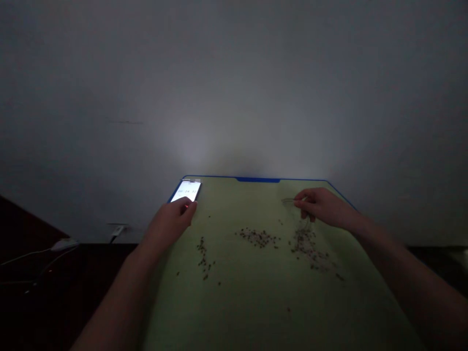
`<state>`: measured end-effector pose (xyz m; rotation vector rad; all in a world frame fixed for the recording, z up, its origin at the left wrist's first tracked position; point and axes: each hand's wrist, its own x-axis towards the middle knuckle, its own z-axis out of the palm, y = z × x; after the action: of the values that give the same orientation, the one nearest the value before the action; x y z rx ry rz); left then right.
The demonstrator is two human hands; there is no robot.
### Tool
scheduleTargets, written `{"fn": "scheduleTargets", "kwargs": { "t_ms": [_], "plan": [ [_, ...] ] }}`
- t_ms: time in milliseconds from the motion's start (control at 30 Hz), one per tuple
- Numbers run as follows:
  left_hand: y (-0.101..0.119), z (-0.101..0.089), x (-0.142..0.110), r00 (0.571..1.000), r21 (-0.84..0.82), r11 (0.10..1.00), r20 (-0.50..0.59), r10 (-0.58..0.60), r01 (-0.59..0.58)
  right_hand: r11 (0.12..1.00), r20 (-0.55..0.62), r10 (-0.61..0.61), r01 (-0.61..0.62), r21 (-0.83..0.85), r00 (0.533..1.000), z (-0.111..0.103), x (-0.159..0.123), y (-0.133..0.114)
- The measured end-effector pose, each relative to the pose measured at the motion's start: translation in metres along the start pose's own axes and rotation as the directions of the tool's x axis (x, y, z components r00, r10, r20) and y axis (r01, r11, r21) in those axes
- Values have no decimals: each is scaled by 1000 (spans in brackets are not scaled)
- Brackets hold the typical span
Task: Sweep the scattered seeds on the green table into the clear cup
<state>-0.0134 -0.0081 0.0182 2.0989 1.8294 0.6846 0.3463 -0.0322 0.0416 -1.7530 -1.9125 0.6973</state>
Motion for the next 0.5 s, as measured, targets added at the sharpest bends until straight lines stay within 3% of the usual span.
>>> {"fn": "scheduleTargets", "kwargs": {
  "t_ms": [133,233,333,500],
  "plan": [
    [3,-3,0,1000,-3,1000,22,10,-10,990,13,131,-131,52,991,-18,-39,53],
    [4,-3,0,1000,29,1000,23,5,-6,979,2,180,-179,92,984,-15,-69,73],
    [5,-2,0,999,34,999,37,14,-15,976,3,188,-187,114,982,-1,-80,66],
    [6,0,0,998,8,1000,69,-7,6,980,-3,147,-145,133,989,31,-60,34]
  ]
}}
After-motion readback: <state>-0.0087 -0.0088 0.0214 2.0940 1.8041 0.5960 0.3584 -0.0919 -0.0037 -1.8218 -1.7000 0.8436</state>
